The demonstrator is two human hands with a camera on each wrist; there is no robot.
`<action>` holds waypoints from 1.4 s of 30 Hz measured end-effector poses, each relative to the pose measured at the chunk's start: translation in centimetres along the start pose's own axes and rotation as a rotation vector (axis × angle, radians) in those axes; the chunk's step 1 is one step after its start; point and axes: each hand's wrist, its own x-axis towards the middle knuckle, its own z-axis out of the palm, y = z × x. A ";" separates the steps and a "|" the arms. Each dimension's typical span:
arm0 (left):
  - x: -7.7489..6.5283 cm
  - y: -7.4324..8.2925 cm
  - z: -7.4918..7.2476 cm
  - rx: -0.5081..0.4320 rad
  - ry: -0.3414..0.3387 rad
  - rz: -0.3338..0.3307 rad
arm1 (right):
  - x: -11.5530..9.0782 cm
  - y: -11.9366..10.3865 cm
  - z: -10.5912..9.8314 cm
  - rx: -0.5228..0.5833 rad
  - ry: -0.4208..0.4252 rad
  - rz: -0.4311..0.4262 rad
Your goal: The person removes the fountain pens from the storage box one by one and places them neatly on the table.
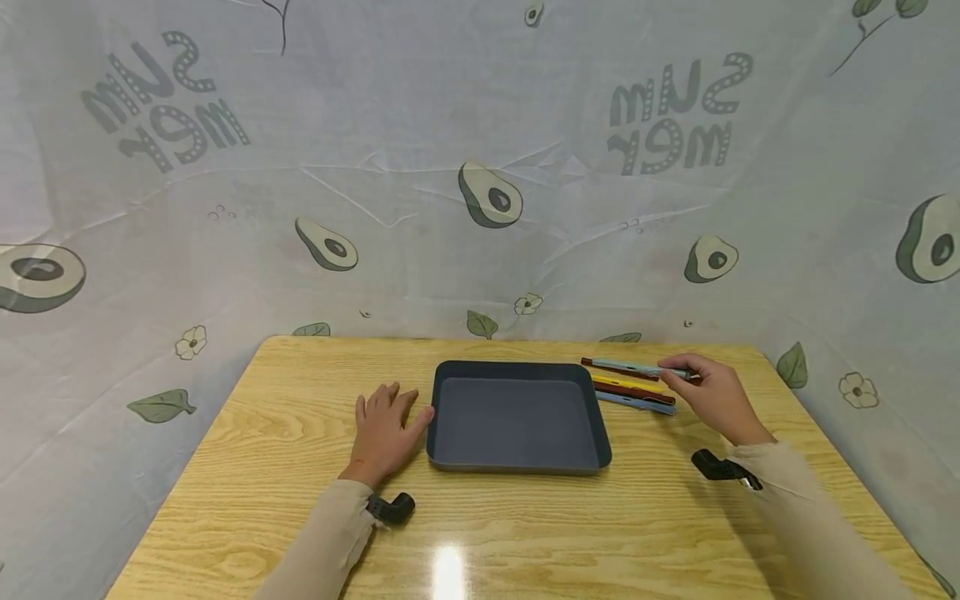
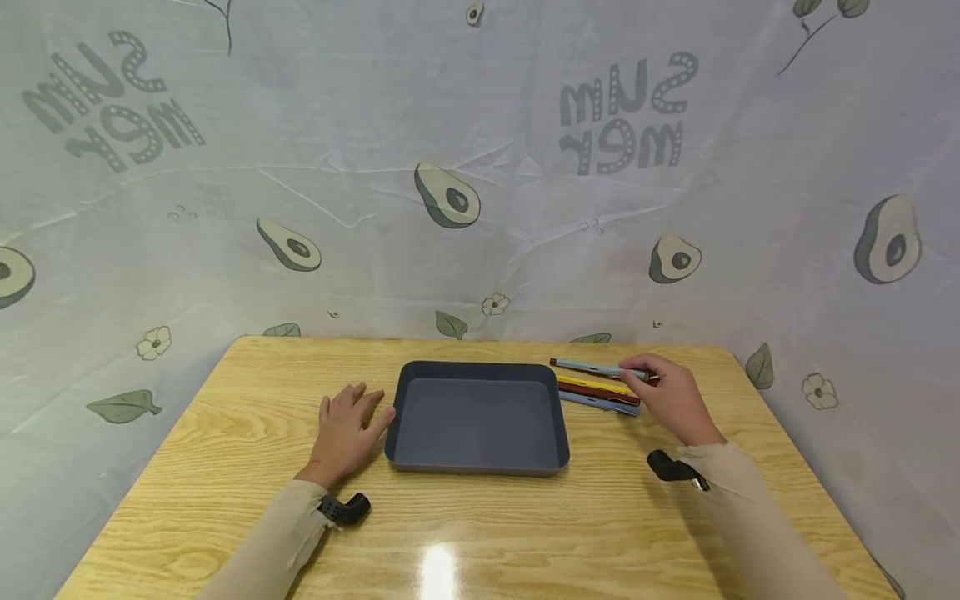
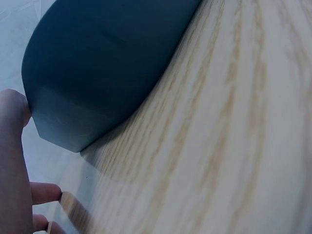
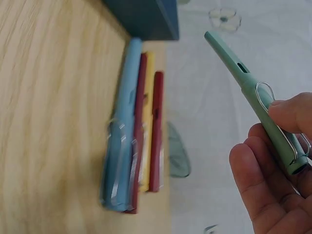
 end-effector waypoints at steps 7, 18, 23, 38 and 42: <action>-0.1 -0.1 0.0 0.002 0.002 0.002 | 0.0 2.1 1.4 -0.027 -0.034 0.033; -0.1 -0.4 -0.1 0.006 0.011 0.002 | 2.2 2.5 2.9 -0.071 -0.063 0.075; -0.3 -0.2 0.0 0.001 0.006 0.000 | 3.0 3.2 3.5 -0.097 -0.087 0.095; -0.5 0.3 -0.1 -0.002 -0.003 -0.002 | 3.0 4.1 3.7 -0.127 -0.140 0.088; -0.6 0.3 -0.1 0.001 0.001 0.001 | 3.0 4.2 3.5 -0.123 -0.167 0.099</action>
